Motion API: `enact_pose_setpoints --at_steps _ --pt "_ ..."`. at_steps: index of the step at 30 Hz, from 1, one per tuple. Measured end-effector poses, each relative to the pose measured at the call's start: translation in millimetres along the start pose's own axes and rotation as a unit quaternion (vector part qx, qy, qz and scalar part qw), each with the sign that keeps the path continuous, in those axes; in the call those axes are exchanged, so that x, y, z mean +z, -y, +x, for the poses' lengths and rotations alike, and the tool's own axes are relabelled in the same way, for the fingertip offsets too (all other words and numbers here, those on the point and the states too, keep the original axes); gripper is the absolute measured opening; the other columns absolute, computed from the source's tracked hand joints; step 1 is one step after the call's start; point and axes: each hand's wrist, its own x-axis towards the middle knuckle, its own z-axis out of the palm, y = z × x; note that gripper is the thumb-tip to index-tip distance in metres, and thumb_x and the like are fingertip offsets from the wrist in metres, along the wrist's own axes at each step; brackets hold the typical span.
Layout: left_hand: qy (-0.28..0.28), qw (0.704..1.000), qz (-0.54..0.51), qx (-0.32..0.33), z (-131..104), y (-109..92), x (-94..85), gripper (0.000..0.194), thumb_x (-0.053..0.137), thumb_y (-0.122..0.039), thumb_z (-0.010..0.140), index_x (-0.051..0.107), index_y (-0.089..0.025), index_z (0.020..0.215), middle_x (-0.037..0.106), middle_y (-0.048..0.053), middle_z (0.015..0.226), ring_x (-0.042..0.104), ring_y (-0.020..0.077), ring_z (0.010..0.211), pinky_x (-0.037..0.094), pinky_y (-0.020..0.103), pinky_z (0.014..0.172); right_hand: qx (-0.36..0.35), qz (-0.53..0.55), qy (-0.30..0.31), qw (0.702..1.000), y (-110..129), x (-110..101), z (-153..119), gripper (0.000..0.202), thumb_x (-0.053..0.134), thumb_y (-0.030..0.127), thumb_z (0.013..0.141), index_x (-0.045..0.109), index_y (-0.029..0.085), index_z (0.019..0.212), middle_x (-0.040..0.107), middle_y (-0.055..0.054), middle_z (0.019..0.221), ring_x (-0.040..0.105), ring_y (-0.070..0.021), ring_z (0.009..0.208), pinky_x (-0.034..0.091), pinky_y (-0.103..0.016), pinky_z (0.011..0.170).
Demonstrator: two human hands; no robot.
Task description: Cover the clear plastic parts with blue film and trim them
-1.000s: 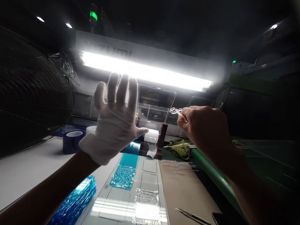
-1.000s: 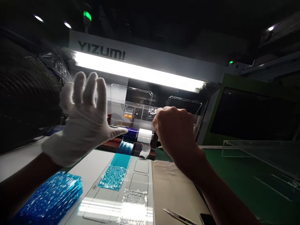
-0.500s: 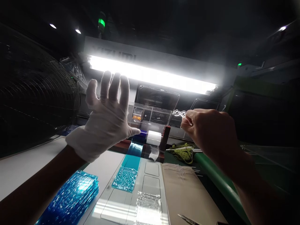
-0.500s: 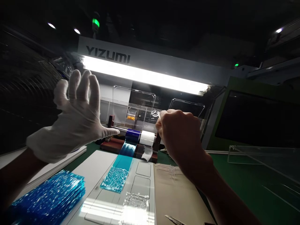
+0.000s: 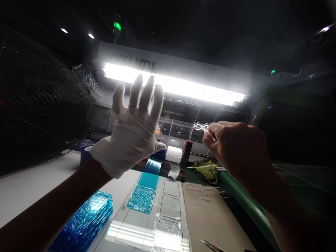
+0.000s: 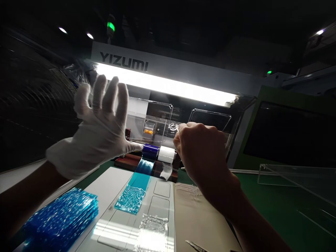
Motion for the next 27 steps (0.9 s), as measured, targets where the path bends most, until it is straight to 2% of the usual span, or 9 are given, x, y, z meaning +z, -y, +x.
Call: enact_pose_setpoints --at_steps 3,6,8,13,15,17,19,22,27 --pt "-0.041 0.995 0.065 0.065 6 -1 15.3 0.066 0.011 -0.041 0.091 0.000 -0.004 0.144 -0.007 0.010 0.155 -0.014 0.0416 0.135 -0.012 0.057 0.104 -0.001 0.000 0.015 1.000 9 -3 3 0.026 0.053 0.018 0.074 0.045 0.018 0.050 0.036 0.006 0.046 0.018 -0.0043 0.041 0.015 -0.023 0.045" --pt "-0.099 0.983 0.106 0.117 13 6 34.8 0.072 0.029 -0.041 0.088 0.001 -0.013 0.147 0.001 0.010 0.157 -0.004 0.0399 0.139 -0.012 0.061 0.104 -0.010 0.014 0.041 0.999 17 -7 6 0.027 0.055 0.020 0.077 0.048 0.018 0.051 0.042 0.004 0.047 0.025 -0.0056 0.039 0.017 -0.023 0.044" --pt "-0.127 0.978 0.116 0.122 14 12 43.8 0.081 0.043 -0.040 0.083 -0.001 -0.018 0.148 0.005 0.010 0.157 0.002 0.0383 0.141 -0.013 0.063 0.106 -0.022 0.031 0.038 0.999 17 -9 4 0.027 0.057 0.026 0.080 0.053 0.018 0.055 0.048 0.004 0.049 0.034 -0.0073 0.040 0.019 -0.022 0.044" --pt "-0.128 0.972 0.178 0.082 2 33 49.4 0.106 0.066 -0.046 0.066 0.003 -0.018 0.147 0.016 0.014 0.154 0.008 0.0344 0.142 -0.005 0.059 0.112 0.006 0.065 -0.043 0.997 -12 -17 -21 0.035 0.063 0.055 0.077 0.063 0.020 0.081 0.059 0.003 0.061 0.051 -0.0120 0.050 0.030 -0.024 0.047" --pt "-0.139 0.972 0.179 0.065 -5 46 50.2 0.113 0.070 -0.055 0.058 0.011 -0.015 0.146 0.021 0.015 0.151 0.014 0.0359 0.140 -0.001 0.058 0.114 0.019 0.075 -0.100 0.992 -29 -16 -32 0.040 0.061 0.057 0.078 0.063 0.019 0.094 0.062 0.000 0.071 0.057 -0.0158 0.060 0.039 -0.027 0.052" --pt "-0.158 0.973 0.160 0.060 -11 59 51.3 0.113 0.071 -0.058 0.055 0.016 -0.015 0.144 0.022 0.014 0.150 0.020 0.0376 0.138 0.003 0.056 0.114 0.004 0.078 -0.142 0.987 -43 -12 -39 0.051 0.060 0.056 0.079 0.057 0.018 0.113 0.065 -0.006 0.089 0.061 -0.0225 0.081 0.047 -0.033 0.065" --pt "-0.176 0.971 0.144 0.070 -16 70 52.0 0.113 0.069 -0.059 0.057 0.014 -0.018 0.146 0.018 0.011 0.151 0.024 0.0386 0.135 0.005 0.056 0.115 -0.026 0.074 -0.148 0.986 -50 -5 -41 0.068 0.061 0.057 0.078 0.044 0.018 0.131 0.060 -0.012 0.114 0.056 -0.0297 0.106 0.047 -0.042 0.083" --pt "-0.176 0.972 0.143 0.067 -21 77 50.7 0.115 0.066 -0.061 0.058 0.006 -0.023 0.147 0.014 0.004 0.153 0.027 0.0375 0.134 0.006 0.055 0.116 -0.069 0.073 -0.131 0.986 -50 4 -38 0.081 0.057 0.056 0.081 0.023 0.019 0.145 0.044 -0.014 0.139 0.037 -0.0335 0.131 0.033 -0.054 0.103" --pt "-0.186 0.969 0.146 0.076 -24 79 47.7 0.115 0.067 -0.061 0.057 0.006 -0.024 0.148 0.016 0.003 0.152 0.029 0.0369 0.132 0.007 0.054 0.117 -0.069 0.064 -0.107 0.990 -40 4 -33 0.085 0.047 0.057 0.086 0.003 0.020 0.149 0.025 -0.013 0.153 0.017 -0.0349 0.141 0.014 -0.064 0.109"
